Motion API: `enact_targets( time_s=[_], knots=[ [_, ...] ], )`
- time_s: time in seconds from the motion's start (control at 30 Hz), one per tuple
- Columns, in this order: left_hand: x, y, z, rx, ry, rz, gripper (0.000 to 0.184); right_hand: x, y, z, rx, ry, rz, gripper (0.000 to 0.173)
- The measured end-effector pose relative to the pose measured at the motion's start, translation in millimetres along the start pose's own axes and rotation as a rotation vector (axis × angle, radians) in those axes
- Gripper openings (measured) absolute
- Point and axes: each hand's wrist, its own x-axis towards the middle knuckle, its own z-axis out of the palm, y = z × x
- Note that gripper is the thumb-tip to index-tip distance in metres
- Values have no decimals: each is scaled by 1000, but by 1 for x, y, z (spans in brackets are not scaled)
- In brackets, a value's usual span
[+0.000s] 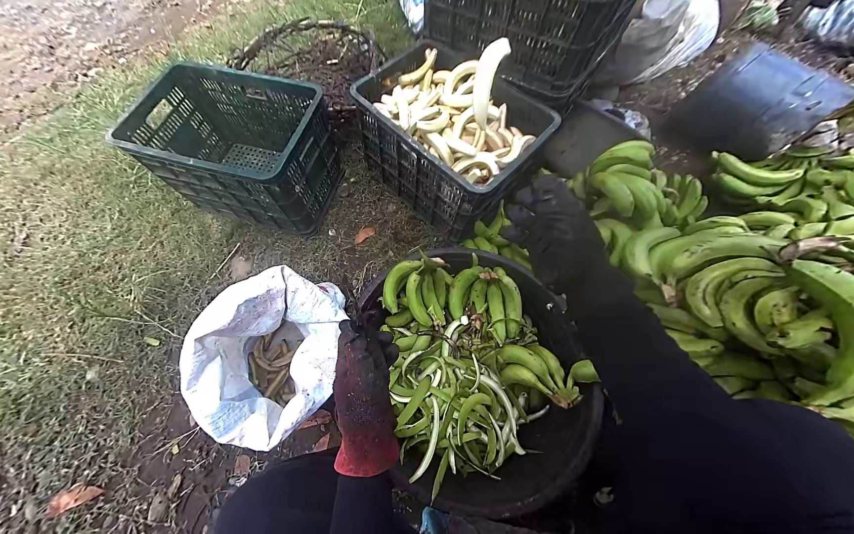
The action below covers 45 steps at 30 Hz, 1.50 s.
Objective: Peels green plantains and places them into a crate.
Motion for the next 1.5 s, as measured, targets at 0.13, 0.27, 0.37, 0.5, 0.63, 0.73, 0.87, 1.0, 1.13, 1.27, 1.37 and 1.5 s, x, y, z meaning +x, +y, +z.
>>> enact_targets(
  time_s=[0.13, 0.27, 0.37, 0.5, 0.63, 0.73, 0.87, 1.0, 1.13, 1.27, 1.37, 1.5],
  knots=[
    [0, 1, -1, -72, -17, -23, 56, -22, 87, 27, -639, -228, 153, 52],
    [-2, 6, 3, -79, -48, -26, 60, -46, 178, 51, -1483, -913, -23, 50],
    [-1, 8, 5, -90, -55, -15, 59, -57, 218, 68, -1700, -1108, -25, 54],
    [0, 13, 8, -133, -40, -11, 60, -41, 254, 78, -1779, -1102, 79, 50],
    [3, 11, 7, -116, -61, -7, 60, -14, 287, 73, -1856, -1155, 137, 46],
    [5, 7, 7, -122, -64, -16, 62, -7, 293, 72, -1882, -1204, 109, 41],
    [2, 6, 9, -100, -86, -23, 61, -17, 267, 72, -1744, -1260, 157, 40],
    [-5, 4, 10, -53, -112, -36, 61, -56, 247, 50, -1534, -1341, 99, 56],
    [-12, 4, 11, 16, -145, -39, 61, -101, 217, 18, -1064, -1060, 258, 63],
    [-22, 4, 12, 90, -227, 7, 53, -129, 186, -23, -449, -517, 456, 64],
    [-28, 1, 12, 113, -255, 39, 51, -136, 150, -47, -9, -355, 392, 62],
    [-29, -8, 8, 118, -405, 106, 56, -134, 96, -58, 540, -250, 293, 66]
  ],
)
